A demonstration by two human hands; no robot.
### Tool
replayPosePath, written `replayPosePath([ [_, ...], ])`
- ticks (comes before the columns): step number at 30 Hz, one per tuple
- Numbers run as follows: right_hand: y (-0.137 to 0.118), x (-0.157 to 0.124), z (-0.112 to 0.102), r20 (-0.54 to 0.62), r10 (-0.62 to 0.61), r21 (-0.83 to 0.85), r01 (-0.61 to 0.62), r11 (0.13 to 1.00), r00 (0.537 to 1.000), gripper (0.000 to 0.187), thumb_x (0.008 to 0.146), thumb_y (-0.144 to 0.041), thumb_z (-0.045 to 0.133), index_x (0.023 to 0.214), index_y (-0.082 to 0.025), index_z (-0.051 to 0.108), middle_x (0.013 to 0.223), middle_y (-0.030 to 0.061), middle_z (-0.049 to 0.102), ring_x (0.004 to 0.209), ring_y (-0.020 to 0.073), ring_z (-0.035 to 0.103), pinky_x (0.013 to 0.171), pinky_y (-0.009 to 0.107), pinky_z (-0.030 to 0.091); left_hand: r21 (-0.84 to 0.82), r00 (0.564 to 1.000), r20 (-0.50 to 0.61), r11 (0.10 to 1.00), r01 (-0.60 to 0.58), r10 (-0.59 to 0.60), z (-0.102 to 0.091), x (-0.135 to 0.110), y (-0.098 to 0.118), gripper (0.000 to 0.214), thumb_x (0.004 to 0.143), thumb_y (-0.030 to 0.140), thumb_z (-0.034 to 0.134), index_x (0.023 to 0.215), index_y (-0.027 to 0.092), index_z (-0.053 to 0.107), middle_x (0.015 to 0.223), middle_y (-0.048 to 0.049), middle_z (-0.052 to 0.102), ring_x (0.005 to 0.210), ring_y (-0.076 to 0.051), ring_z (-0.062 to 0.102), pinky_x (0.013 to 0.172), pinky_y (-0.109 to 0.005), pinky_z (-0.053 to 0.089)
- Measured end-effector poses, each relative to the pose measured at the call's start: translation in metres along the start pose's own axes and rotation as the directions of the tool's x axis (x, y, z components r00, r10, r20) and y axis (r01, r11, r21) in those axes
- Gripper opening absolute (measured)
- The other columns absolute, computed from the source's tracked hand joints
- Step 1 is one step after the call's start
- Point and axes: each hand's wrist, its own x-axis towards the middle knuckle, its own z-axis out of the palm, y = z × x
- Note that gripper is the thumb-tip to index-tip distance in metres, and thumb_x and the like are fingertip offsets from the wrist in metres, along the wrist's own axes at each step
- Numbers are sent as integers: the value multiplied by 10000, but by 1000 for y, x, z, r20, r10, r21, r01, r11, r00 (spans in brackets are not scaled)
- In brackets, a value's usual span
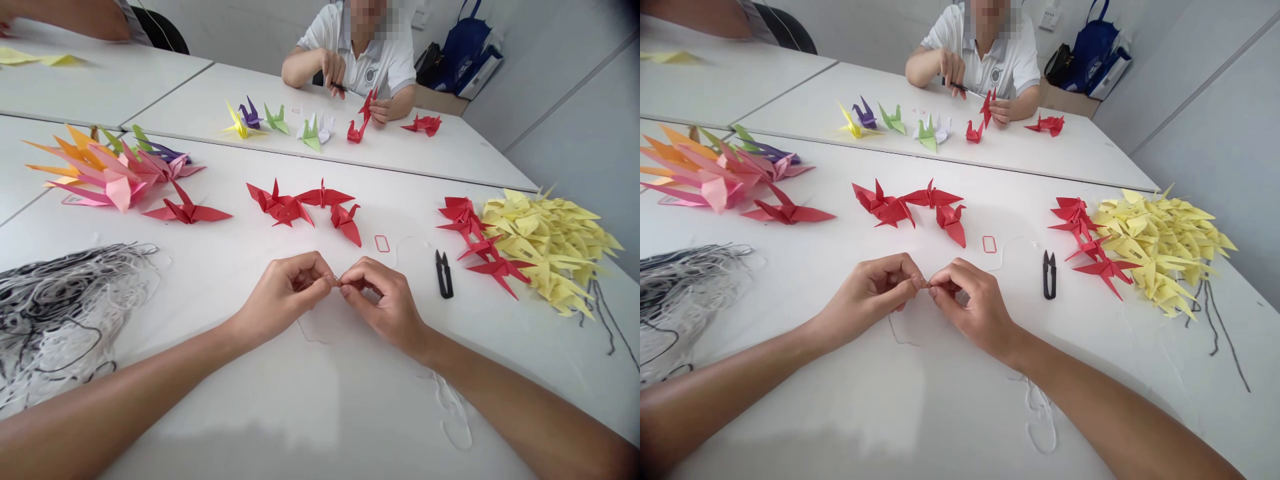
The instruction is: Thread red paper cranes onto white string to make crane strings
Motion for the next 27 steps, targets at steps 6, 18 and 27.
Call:
replayPosePath([
  [6, 1, -1, 0, 4, 0, -9, 0, 1000, 1000, 123, 884, -88, 576, 834, -196, 606, 770, -1, 562, 669, 113, 522, 580, 250, 433, 8, 1000, 2, 1000, -1, 1, 0, -1, 1, 141, 869, 140, 491, 785, 189, 593, 639, 48, 509, 558, -75, 439, 487, -191, 345],
  [18, 0, 0, 1, 14, 7, -10, -7, 1000, 1000, 127, 881, -79, 577, 823, -190, 601, 765, -5, 549, 665, 104, 510, 581, 241, 425, 11, 1000, 9, 1000, 3, -3, 0, 0, 1, 138, 871, 148, 492, 786, 188, 594, 630, 45, 501, 555, -77, 437, 485, -192, 341],
  [27, 0, -1, 0, 11, 14, -12, -14, 1000, 1000, 123, 885, -88, 571, 826, -193, 598, 760, -9, 544, 667, 107, 510, 578, 245, 418, 4, 1000, 5, 1000, 19, -19, 0, 0, 1, 123, 869, 170, 506, 794, 183, 603, 642, 43, 515, 541, -72, 433, 475, -188, 336],
])
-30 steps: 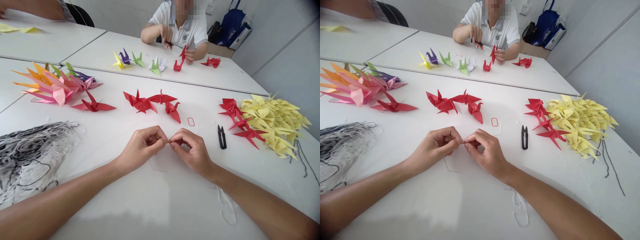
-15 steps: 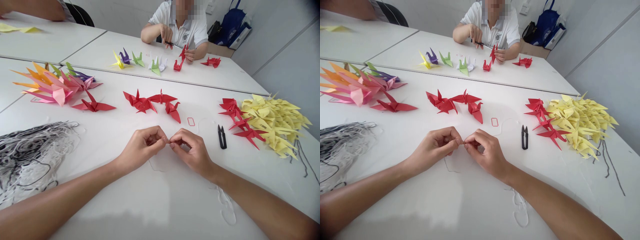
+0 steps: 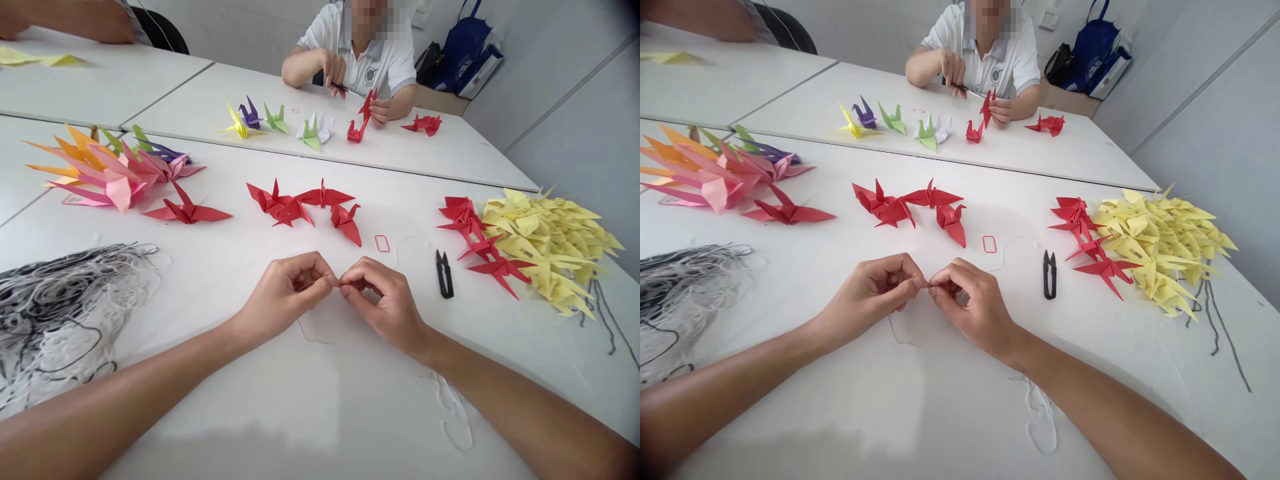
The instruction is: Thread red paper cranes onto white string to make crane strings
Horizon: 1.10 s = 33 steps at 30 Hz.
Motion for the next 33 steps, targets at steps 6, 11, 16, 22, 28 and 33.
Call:
replayPosePath([
  [6, 0, 1, 1, -6, -1, -6, 1, 1000, 1000, 130, 885, -92, 569, 815, -199, 595, 751, -12, 540, 662, 111, 504, 577, 251, 419, 13, 1000, 10, 1000, -1, 1, 0, 0, 2, 120, 885, 219, 527, 800, 179, 602, 660, 36, 519, 552, -77, 443, 489, -195, 356],
  [11, 0, 1, 1, -10, 5, -4, -5, 1000, 1000, 126, 894, -108, 566, 817, -203, 597, 760, -5, 561, 665, 118, 518, 580, 261, 426, 19, 999, 43, 1000, 1, -1, -1, 0, 5, 145, 903, 299, 549, 823, 181, 577, 659, 34, 514, 563, -87, 457, 496, -206, 367],
  [16, 0, 1, 0, -11, 1, -8, -2, 1000, 1000, 123, 897, -117, 567, 821, -205, 604, 763, -4, 568, 662, 117, 520, 576, 259, 430, -8, 999, 18, 999, -35, 35, 0, 0, 3, 51, 912, 255, 539, 914, 207, 522, 706, 42, 522, 588, -87, 462, 531, -211, 390],
  [22, 0, 1, 1, -5, -1, -17, 1, 1000, 1000, 123, 891, -110, 574, 816, -203, 606, 770, 0, 585, 670, 118, 530, 575, 256, 434, -4, 1000, 3, 1000, -28, 28, 1, -1, 1, 54, 914, 246, 531, 904, 217, 486, 670, 54, 468, 573, -88, 443, 513, -206, 377],
  [28, 0, 0, 1, 2, 9, -19, -9, 1000, 1000, 118, 892, -119, 569, 824, -207, 609, 776, 4, 583, 671, 123, 534, 574, 260, 442, 36, 1000, 2, 999, 1, -1, 0, -1, 4, 67, 899, 231, 524, 840, 201, 523, 625, 51, 463, 548, -88, 468, 496, -205, 378],
  [33, 0, 0, 0, 5, 4, -15, -4, 1000, 1000, 126, 882, -104, 568, 820, -207, 604, 757, -4, 564, 663, 118, 519, 573, 256, 437, 25, 1000, 14, 1000, 3, -4, 0, 0, 5, 68, 892, 234, 526, 835, 198, 532, 621, 49, 471, 546, -89, 473, 498, -204, 390],
])
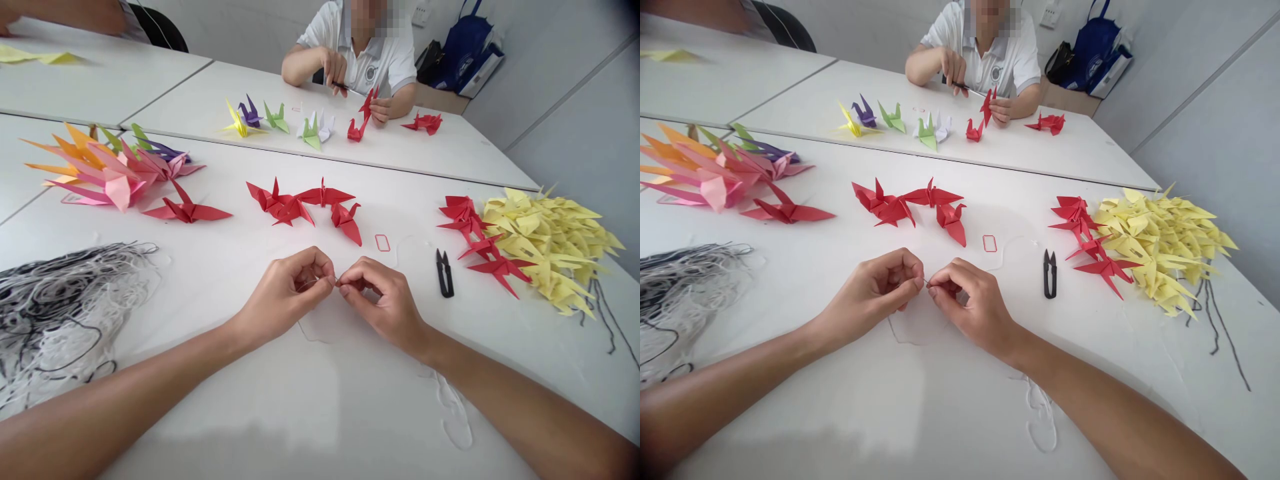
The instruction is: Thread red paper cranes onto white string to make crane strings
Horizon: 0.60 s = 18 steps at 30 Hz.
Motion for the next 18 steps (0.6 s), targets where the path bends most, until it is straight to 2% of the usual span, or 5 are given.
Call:
replayPosePath([
  [18, 0, 0, 1, -19, 7, 2, -7, 1000, 1000, 117, 896, -133, 561, 818, -211, 601, 763, -1, 575, 666, 124, 529, 568, 260, 440, -10, 999, -11, 999, -42, 42, 1, 1, -3, 74, 908, 278, 539, 914, 205, 533, 682, 37, 510, 564, -90, 468, 515, -211, 397],
])
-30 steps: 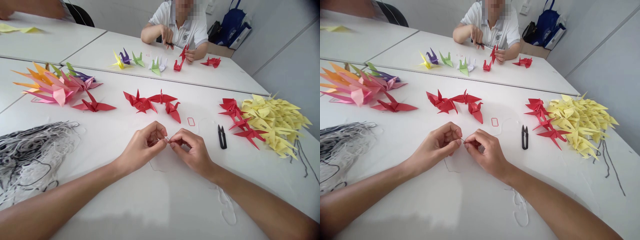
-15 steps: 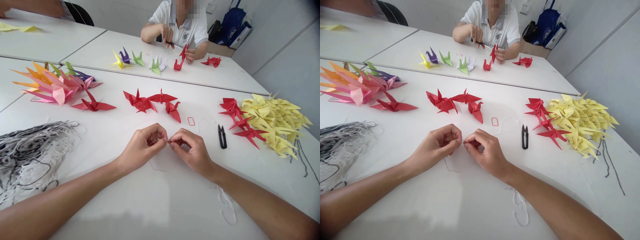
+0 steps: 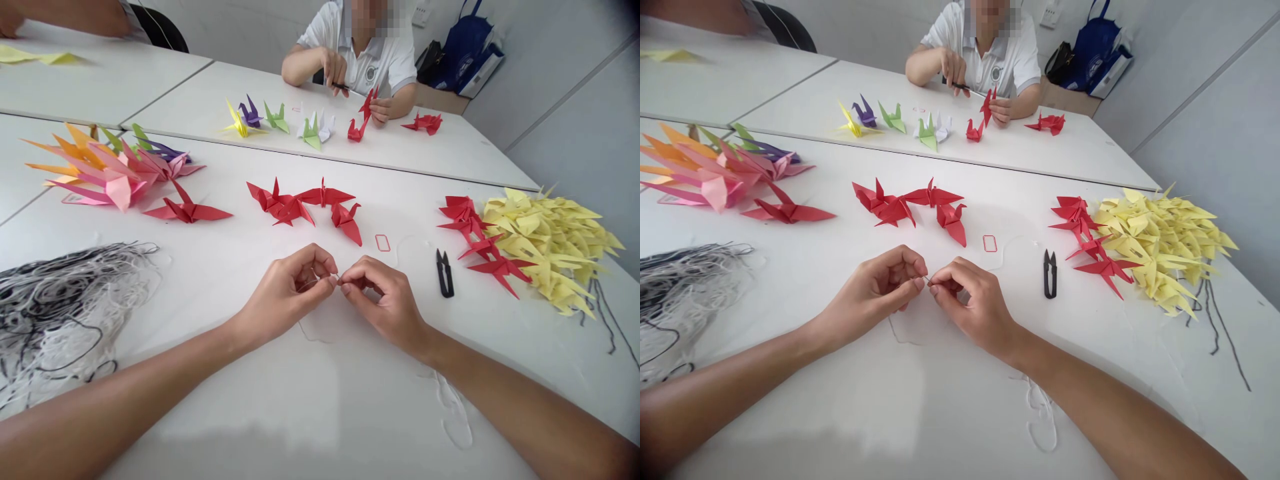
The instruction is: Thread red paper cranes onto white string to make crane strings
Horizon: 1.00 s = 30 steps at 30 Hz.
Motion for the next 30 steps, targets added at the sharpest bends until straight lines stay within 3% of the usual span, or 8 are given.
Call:
replayPosePath([
  [10, 0, 0, -1, 8, -2, 4, 2, 1000, 1000, 124, 898, -125, 559, 818, -210, 598, 759, -4, 559, 667, 122, 524, 578, 262, 437, 6, 999, 4, 999, 53, -53, 0, -1, 0, 85, 915, 261, 527, 853, 206, 539, 620, 51, 467, 543, -89, 460, 481, -201, 358],
  [30, -1, 0, -1, 15, 8, 29, -9, 1000, 1000, 122, 894, -101, 572, 814, -189, 597, 746, -16, 552, 654, 103, 515, 591, 247, 428, -57, 999, 7, 997, 45, -44, 0, -1, -3, 75, 921, 262, 545, 866, 212, 546, 683, 45, 508, 555, -77, 448, 483, -194, 344],
])
